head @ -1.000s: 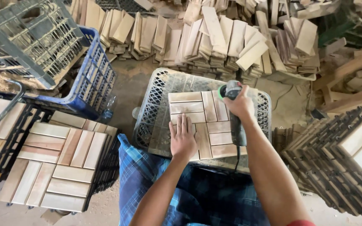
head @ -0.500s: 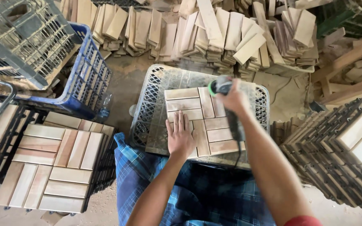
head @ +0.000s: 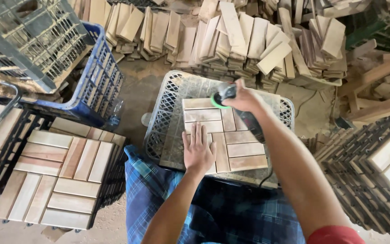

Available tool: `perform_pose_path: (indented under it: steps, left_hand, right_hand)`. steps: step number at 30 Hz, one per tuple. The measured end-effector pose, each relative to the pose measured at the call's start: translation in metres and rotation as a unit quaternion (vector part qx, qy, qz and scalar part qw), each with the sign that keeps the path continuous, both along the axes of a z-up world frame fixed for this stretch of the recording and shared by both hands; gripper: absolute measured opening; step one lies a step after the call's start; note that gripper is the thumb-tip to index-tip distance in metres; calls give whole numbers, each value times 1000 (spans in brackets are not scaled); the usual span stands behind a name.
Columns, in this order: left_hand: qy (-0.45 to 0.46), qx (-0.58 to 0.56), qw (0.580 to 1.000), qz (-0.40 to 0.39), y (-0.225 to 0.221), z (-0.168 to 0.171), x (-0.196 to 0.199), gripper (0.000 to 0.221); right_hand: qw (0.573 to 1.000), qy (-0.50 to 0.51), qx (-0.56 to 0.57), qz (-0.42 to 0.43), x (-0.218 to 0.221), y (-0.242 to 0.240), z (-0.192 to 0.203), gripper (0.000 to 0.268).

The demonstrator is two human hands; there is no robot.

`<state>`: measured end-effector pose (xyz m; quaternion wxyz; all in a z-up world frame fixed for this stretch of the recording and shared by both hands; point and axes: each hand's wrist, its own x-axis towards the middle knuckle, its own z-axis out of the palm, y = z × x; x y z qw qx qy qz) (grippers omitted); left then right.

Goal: Sanding the surface of a wooden tile panel using a handheld orbital sander in a workshop.

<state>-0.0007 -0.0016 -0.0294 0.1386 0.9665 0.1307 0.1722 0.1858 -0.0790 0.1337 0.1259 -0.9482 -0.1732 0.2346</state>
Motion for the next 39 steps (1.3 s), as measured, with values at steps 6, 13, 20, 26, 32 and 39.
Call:
perform_pose_path:
  steps: [6,13,20,26,32,39]
  left_hand:
    - [8,-17,1000,0,0,6,1,74]
    - [23,-19,1000,-2,-1,9,3,73]
    - [27,-8,1000,0,-2,6,1,72]
    - [-7,2,1000,9,-2,2,2,74]
    - [36,-23,999,1,0,5,1,74]
    - [76,-29,997,-9,-1,11,0,73]
  right_hand:
    - [994,-12,-80,-75,23,-46,39,98]
    - [992,-30,-104,-66,8,-41,39,92]
    - [1000,3,-16,8,2,16,-6,95]
    - [999,-10,-39,-10,4,-8,1,92]
    - [994,2,-75,-85,8,-40,48,91]
    - [990,-4,-81,-116,24,-57,35,90]
